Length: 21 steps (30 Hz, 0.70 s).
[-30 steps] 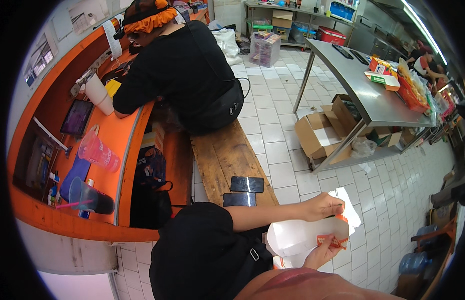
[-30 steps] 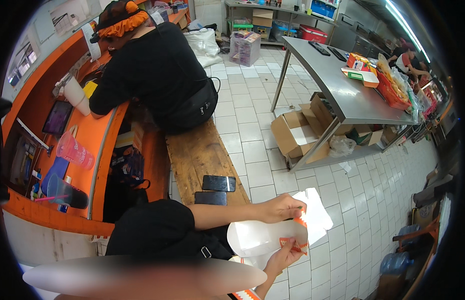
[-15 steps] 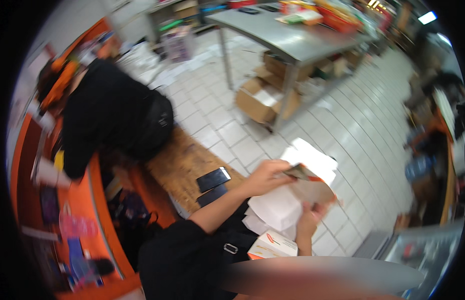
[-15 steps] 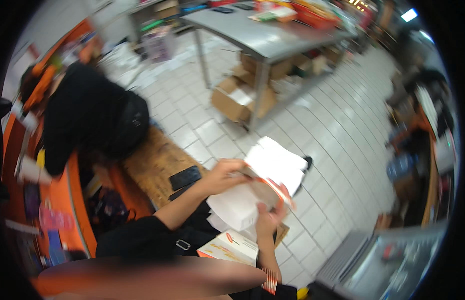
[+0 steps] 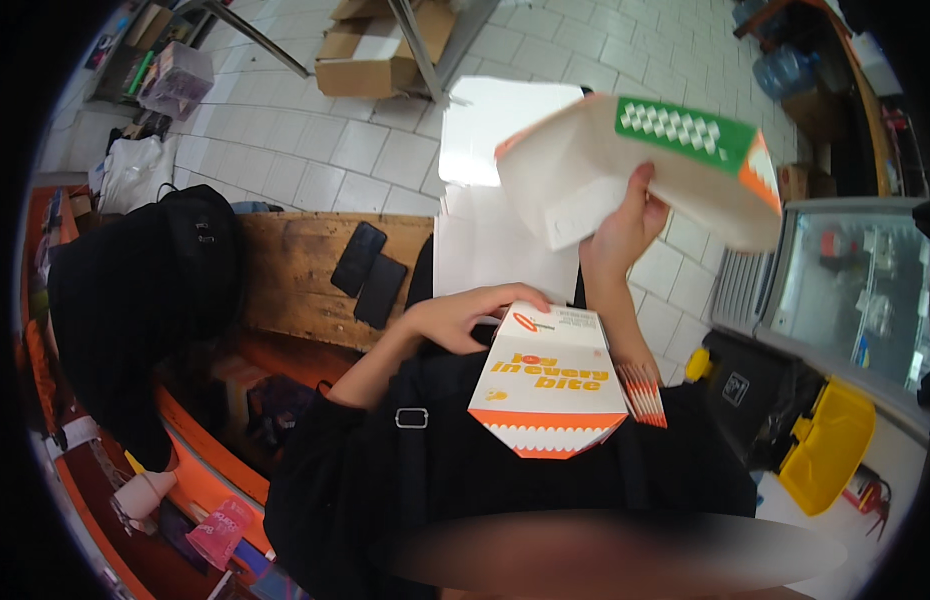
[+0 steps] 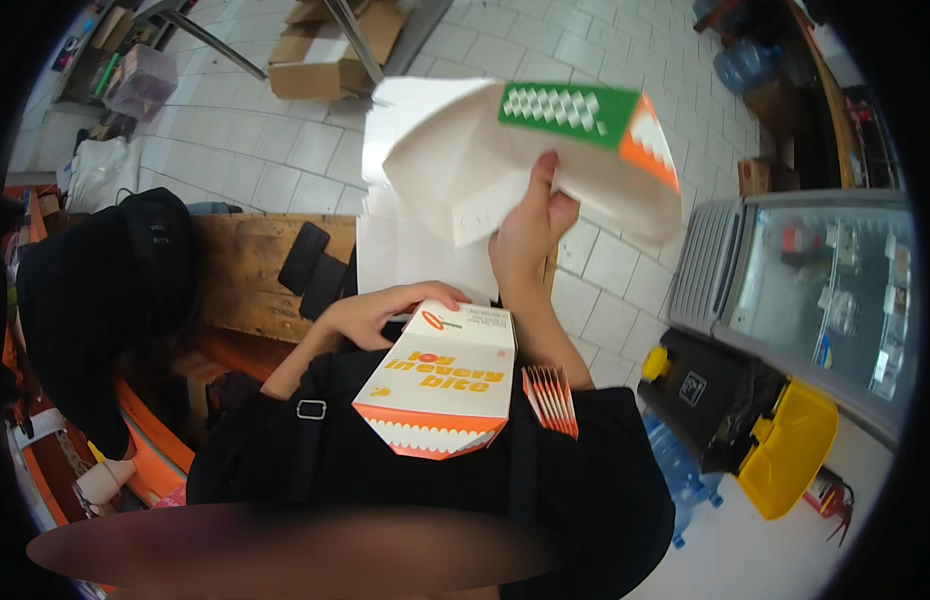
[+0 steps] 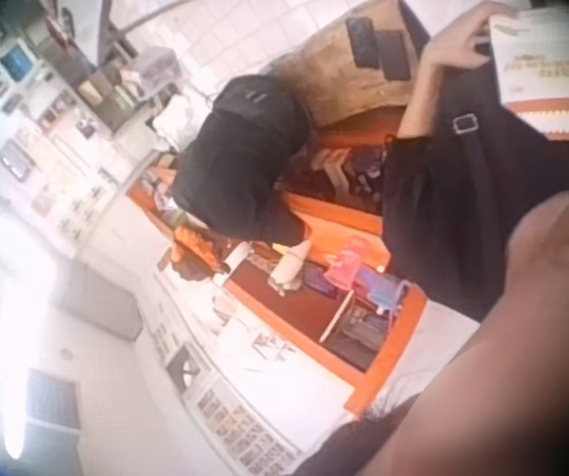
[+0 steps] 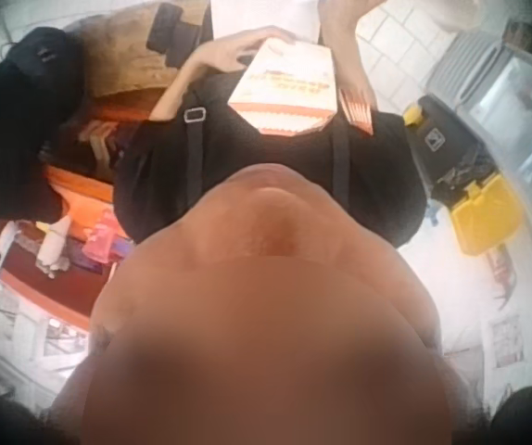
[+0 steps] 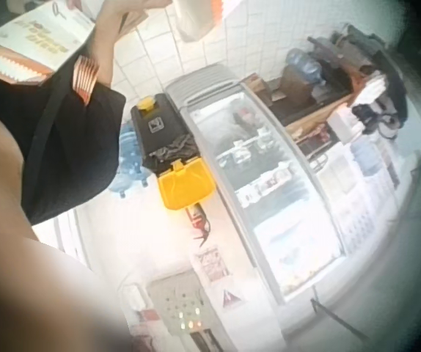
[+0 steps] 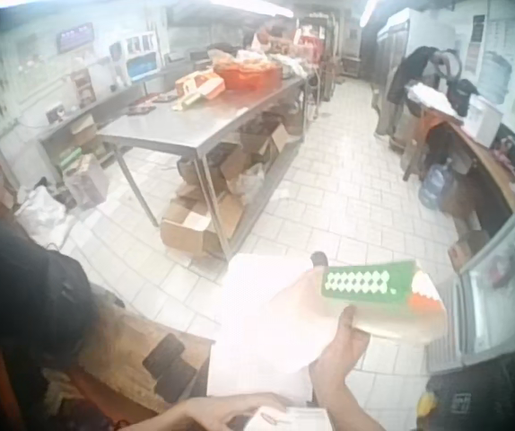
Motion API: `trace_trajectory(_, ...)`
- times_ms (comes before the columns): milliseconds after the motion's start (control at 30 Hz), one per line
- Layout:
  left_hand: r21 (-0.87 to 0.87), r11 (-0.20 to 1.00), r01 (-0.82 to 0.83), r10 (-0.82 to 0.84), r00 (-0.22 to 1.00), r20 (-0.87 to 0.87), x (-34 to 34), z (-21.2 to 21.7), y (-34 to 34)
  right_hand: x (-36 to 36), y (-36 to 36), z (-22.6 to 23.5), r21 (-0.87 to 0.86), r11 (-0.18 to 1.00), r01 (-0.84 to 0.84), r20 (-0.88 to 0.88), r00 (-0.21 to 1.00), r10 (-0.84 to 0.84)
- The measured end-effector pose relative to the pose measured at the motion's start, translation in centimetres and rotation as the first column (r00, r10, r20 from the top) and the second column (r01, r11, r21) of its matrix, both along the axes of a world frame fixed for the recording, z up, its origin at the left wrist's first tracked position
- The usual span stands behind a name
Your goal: The person folds flat cardboard food containers into assembled boxes by hand. They repeatedly pick up a flat piece, fold the sides and bottom, and tuck the flaps to form a finished box, then place it on a growing stack.
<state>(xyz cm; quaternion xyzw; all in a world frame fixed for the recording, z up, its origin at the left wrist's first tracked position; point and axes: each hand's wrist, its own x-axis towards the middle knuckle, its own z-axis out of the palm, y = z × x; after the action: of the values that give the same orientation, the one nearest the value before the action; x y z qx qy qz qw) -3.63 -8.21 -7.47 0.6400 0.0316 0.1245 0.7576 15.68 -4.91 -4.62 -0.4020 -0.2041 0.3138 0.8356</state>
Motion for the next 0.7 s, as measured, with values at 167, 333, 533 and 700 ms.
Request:
trace_trajectory(167, -0.052, 0.918, -0.393, 0.393, 0.919, -0.016, 2.5, -0.7, -3.0, 1.7, -0.1, -1.2, -0.127, 0.992, -0.003, 0.364, 0.93, 0.049)
trace_trajectory(333, 0.47, 0.43, -0.771, 0.734, 0.602, 0.314, -0.2, 3.2, 0.1, 3.2, -0.3, -0.8, -0.185, 0.918, -0.35, 0.73, 0.577, 0.366)
trace_trajectory(533, 0.509, 0.049, -0.859, 0.97, 0.162, 0.179, 0.1, 3.1, 1.5, 1.6, -0.7, -0.2, -0.195, 0.661, -0.725, 0.56, 0.471, 0.682)
trace_trajectory(700, 0.022, 0.403, -0.915, 0.867, 0.39, 0.31, 1.3, 0.9, 3.0, 0.4, -0.7, -1.1, -0.157, 0.564, -0.811, 0.564, 0.395, 0.725)
